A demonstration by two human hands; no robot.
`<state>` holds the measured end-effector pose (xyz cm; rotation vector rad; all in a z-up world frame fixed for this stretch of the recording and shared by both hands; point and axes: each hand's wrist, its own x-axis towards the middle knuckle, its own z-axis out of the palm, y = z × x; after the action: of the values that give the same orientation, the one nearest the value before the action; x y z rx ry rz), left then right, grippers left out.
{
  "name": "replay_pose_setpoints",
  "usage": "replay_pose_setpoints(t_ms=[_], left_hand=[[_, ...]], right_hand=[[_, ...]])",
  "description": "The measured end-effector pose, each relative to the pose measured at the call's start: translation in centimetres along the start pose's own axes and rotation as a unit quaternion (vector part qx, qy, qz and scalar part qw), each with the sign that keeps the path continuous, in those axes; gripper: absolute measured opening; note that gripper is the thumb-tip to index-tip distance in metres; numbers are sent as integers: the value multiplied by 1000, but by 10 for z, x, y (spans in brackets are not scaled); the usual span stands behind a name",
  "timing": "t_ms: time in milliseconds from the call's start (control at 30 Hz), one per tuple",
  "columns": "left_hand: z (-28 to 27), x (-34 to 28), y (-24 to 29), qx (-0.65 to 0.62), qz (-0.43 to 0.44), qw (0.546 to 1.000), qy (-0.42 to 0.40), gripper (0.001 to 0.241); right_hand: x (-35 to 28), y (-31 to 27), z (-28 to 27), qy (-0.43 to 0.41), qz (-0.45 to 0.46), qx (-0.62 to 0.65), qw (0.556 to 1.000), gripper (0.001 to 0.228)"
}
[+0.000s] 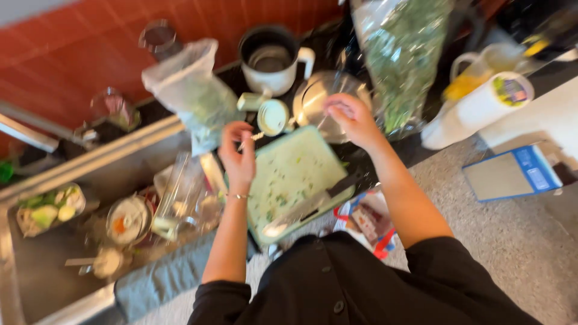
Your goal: Chopping fresh kale and placing it into plastic storage bags.
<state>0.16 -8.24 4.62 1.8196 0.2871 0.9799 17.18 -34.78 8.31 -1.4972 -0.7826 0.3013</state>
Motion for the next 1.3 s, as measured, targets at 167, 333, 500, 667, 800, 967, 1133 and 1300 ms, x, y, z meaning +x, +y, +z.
replay_pose_setpoints(t_ms=[167,333,500,667,800,967,1133,1300], left_hand=[[118,25,45,-144,-1,974,-175,26],[255,41,37,-112,-120,942,-293,98],[341,27,13,-128,-139,934,-303,132],[329,11,66,-241,-182,905,-299,143],[314,1,82,-164,-145,934,-283,127],[330,-24,50,-78,-30,970,-230,120],[314,-41,69,-390,-159,863,-280,113],[303,-51,76,-327,-79,906,-257,118]], right_hand=[[22,-74,-93,134,-45,-244,959,18],[55,-130,-143,224,-55,-446,865,36],[66,-104,-192,170,-166,-579,780,50],[50,-106,-201,145,-143,-530,823,10],[15,-128,-200,89,-139,-341,925,11],[-18,-149,-201,32,-183,-304,934,12],[-29,-184,-196,91,10,-449,889,17],[-13,-190,-185,157,58,-687,707,44]])
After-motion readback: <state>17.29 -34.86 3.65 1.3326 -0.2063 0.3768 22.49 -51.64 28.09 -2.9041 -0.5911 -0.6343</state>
